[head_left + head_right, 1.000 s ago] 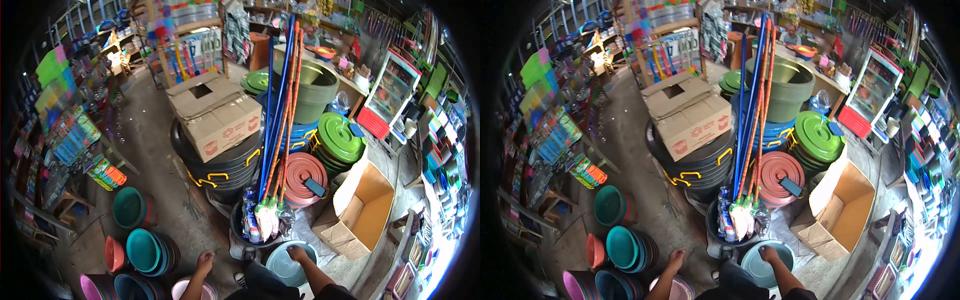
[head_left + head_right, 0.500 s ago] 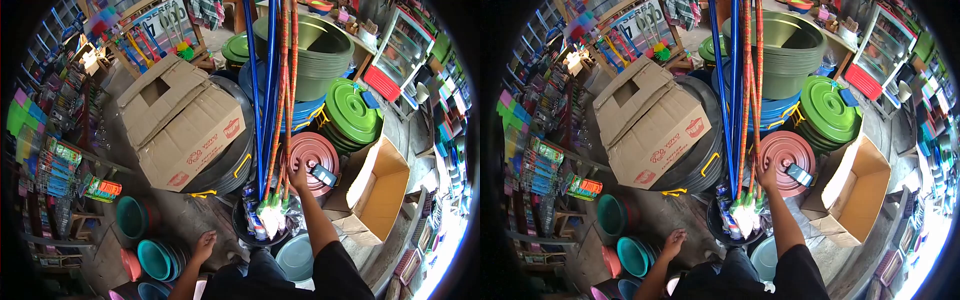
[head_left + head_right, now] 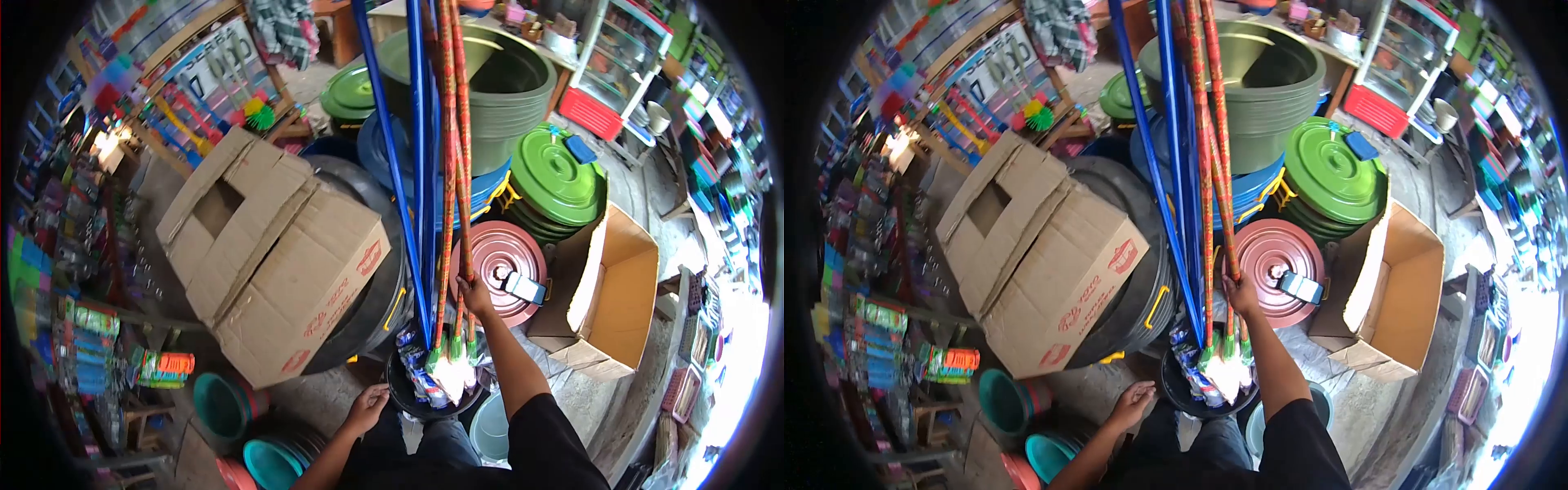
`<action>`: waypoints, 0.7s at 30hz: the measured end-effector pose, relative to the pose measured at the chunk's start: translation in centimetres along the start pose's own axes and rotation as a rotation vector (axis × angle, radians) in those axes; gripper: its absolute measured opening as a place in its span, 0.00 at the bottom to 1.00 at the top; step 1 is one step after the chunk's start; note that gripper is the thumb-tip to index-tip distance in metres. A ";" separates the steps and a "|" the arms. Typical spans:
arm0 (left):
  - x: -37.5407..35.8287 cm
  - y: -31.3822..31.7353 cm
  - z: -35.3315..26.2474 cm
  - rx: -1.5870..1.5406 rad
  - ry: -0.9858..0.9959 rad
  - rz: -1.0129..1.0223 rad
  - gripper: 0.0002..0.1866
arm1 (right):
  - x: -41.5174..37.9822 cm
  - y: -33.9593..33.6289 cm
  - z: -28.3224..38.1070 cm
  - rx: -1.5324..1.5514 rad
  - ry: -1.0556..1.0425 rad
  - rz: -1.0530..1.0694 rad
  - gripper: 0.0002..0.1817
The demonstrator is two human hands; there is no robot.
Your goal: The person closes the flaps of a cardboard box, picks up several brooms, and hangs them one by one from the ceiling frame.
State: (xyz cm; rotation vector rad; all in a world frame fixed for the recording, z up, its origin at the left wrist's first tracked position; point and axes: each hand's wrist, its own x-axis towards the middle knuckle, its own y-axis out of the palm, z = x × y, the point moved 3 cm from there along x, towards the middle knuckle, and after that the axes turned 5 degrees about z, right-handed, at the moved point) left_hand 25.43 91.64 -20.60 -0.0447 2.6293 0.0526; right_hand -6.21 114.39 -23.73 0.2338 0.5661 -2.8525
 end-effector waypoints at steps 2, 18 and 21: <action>3.2 -0.2 0.7 0.065 0.038 0.099 0.18 | -0.6 0.0 0.3 -0.023 0.035 -0.068 0.16; 22.9 11.2 -9.0 0.441 0.383 -0.232 0.18 | -1.1 0.2 0.2 -0.198 0.132 -0.130 0.15; 21.6 11.0 -9.2 0.343 0.440 -0.188 0.18 | -1.3 -0.2 0.4 -0.148 0.059 -0.145 0.15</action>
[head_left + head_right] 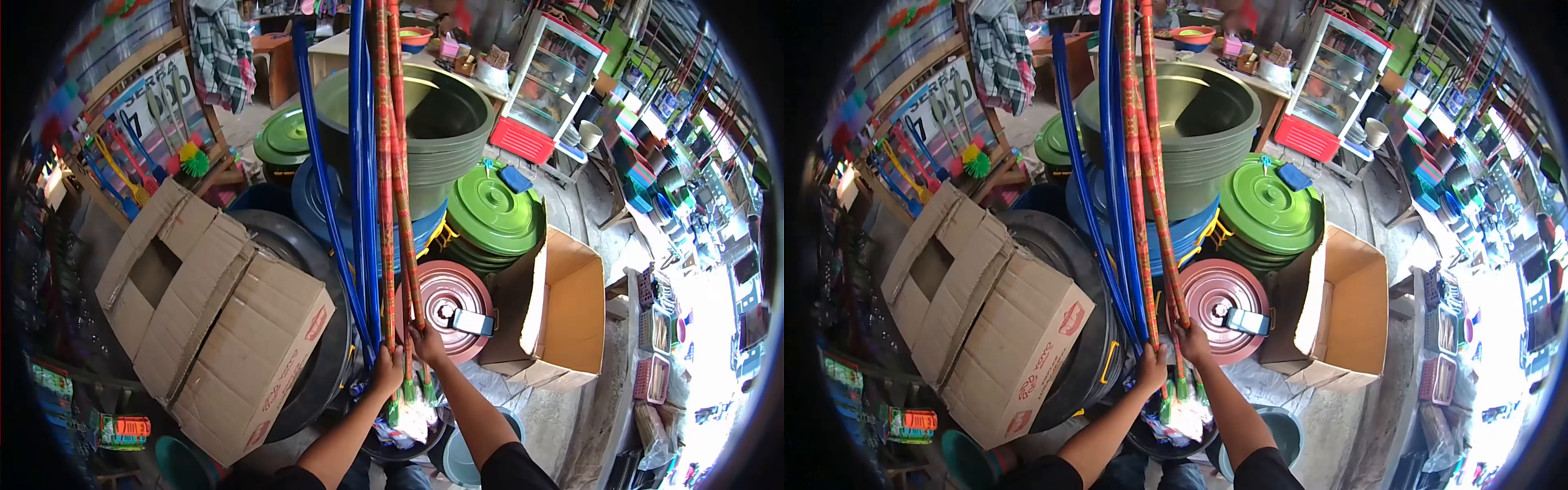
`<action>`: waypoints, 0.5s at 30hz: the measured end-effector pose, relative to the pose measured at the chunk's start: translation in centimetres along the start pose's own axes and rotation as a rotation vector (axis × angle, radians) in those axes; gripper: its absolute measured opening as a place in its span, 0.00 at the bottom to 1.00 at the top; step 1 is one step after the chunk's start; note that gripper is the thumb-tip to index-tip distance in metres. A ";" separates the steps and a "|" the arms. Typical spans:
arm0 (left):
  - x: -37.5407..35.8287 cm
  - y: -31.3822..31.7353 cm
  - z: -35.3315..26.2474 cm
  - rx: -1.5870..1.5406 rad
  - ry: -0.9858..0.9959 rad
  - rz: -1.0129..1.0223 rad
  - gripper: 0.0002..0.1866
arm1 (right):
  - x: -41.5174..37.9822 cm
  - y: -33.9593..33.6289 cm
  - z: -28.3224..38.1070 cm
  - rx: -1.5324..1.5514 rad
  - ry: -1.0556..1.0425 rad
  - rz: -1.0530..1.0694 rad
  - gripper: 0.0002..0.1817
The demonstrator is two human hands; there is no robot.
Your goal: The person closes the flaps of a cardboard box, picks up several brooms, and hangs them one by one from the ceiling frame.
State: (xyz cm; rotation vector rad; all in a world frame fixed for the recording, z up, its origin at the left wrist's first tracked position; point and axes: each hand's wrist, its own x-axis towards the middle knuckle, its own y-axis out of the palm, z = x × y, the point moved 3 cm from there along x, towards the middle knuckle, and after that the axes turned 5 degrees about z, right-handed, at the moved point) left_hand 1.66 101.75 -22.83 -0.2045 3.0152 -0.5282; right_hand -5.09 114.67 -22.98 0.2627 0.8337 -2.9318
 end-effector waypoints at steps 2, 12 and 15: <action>-0.7 0.0 0.1 -0.098 0.001 0.035 0.16 | -0.1 -0.3 -0.3 0.019 -0.022 -0.019 0.15; -4.5 -2.6 -3.3 -0.225 0.151 -0.008 0.10 | -1.8 -5.4 0.5 0.461 -0.070 0.058 0.05; -5.5 -3.8 -4.9 -0.328 0.123 0.010 0.08 | -4.8 -8.4 3.1 0.277 -0.110 -0.007 0.09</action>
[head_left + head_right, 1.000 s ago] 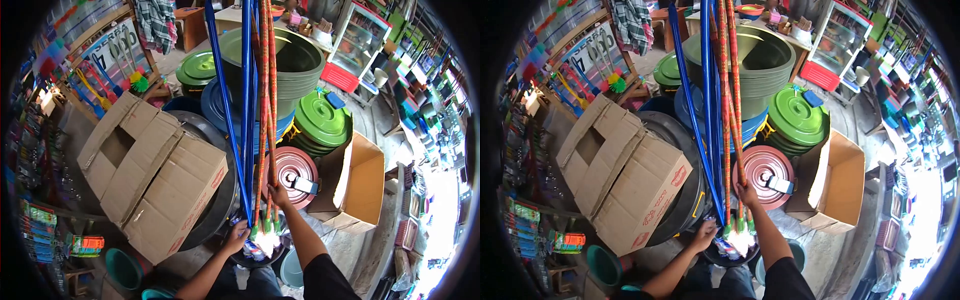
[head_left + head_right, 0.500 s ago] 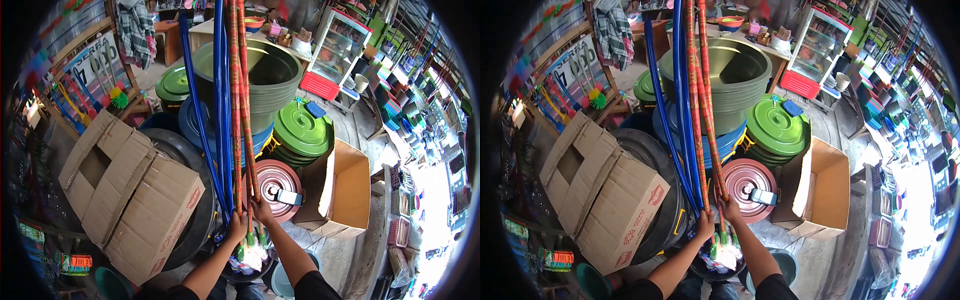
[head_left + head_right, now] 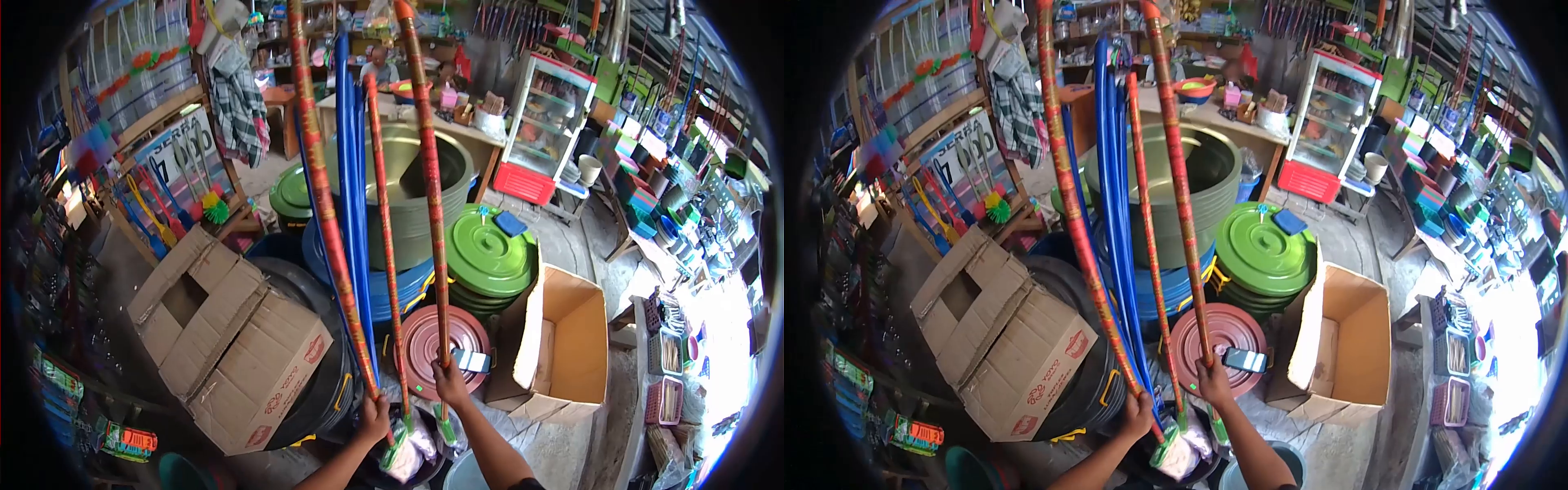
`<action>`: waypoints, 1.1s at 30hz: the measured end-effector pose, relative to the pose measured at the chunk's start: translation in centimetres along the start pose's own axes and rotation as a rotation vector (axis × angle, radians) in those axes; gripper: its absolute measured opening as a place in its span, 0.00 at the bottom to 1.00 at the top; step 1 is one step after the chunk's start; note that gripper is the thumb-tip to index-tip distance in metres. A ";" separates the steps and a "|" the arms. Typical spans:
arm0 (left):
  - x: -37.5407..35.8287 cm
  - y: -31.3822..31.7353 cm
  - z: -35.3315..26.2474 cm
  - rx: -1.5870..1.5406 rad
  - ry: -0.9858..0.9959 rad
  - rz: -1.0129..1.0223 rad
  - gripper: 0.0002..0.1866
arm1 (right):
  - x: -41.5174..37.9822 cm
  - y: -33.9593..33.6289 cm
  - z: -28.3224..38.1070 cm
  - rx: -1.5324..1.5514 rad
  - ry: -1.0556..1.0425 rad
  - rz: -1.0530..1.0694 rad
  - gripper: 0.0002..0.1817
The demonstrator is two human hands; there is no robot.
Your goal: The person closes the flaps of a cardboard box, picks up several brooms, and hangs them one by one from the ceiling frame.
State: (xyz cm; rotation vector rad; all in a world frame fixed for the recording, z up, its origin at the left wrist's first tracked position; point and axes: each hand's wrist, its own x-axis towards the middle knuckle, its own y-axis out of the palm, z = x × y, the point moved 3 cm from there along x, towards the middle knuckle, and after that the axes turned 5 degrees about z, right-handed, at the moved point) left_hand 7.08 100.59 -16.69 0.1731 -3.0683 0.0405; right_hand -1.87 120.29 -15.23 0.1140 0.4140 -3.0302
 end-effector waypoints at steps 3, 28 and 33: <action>-0.7 -0.5 -1.0 -0.127 -0.030 0.038 0.05 | -2.3 -1.6 2.3 -0.085 -0.119 -0.030 0.12; -9.8 5.8 -17.0 -0.238 0.028 0.499 0.09 | -27.0 -11.6 22.3 -0.141 -0.051 -0.497 0.13; -11.0 7.3 -15.3 -0.325 0.082 0.766 0.11 | -33.9 -10.6 23.0 -0.184 -0.016 -0.771 0.13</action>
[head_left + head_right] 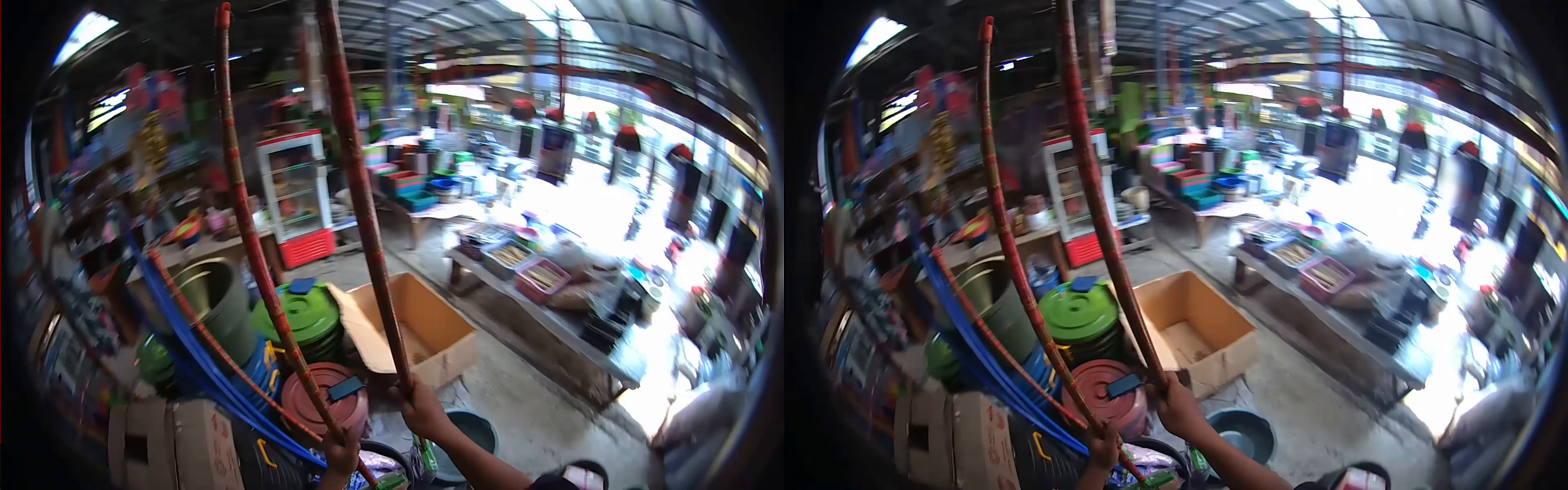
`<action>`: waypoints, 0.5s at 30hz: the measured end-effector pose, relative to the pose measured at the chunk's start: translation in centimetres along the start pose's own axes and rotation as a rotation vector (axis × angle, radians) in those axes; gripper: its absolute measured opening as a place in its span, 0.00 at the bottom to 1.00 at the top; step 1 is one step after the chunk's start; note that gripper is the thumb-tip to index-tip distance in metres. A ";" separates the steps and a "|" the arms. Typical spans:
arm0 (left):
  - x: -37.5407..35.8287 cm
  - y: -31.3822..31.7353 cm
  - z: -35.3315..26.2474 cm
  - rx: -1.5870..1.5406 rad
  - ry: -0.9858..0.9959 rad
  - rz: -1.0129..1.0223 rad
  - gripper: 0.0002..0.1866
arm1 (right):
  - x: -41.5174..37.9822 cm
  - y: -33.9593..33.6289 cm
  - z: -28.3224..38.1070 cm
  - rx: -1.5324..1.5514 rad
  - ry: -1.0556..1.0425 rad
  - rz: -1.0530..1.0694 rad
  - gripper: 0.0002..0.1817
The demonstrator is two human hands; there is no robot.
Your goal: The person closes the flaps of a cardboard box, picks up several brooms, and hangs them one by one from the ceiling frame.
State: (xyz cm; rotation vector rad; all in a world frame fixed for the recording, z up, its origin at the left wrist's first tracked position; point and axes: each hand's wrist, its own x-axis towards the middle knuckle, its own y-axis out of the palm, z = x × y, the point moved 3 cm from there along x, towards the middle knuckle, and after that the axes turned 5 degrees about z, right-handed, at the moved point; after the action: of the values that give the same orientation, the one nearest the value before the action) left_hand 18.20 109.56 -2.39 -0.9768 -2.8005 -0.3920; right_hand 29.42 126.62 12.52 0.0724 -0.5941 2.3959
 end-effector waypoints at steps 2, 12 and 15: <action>-0.6 1.9 -1.8 0.015 -0.050 0.120 0.11 | -3.0 -1.6 0.8 0.053 -0.064 -0.120 0.12; -6.9 12.1 -1.1 -0.105 -0.388 0.607 0.08 | -19.4 -9.0 -0.6 -0.006 0.201 -0.692 0.15; -9.5 16.6 -1.3 -0.165 -0.486 0.797 0.08 | -24.1 -11.2 -1.0 -0.056 0.244 -0.839 0.15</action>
State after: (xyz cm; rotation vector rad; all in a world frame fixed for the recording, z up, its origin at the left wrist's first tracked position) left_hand 36.10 116.12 -0.09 -2.3444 -2.4417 -0.2926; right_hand 55.27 120.41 11.24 0.0000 -0.4021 1.5444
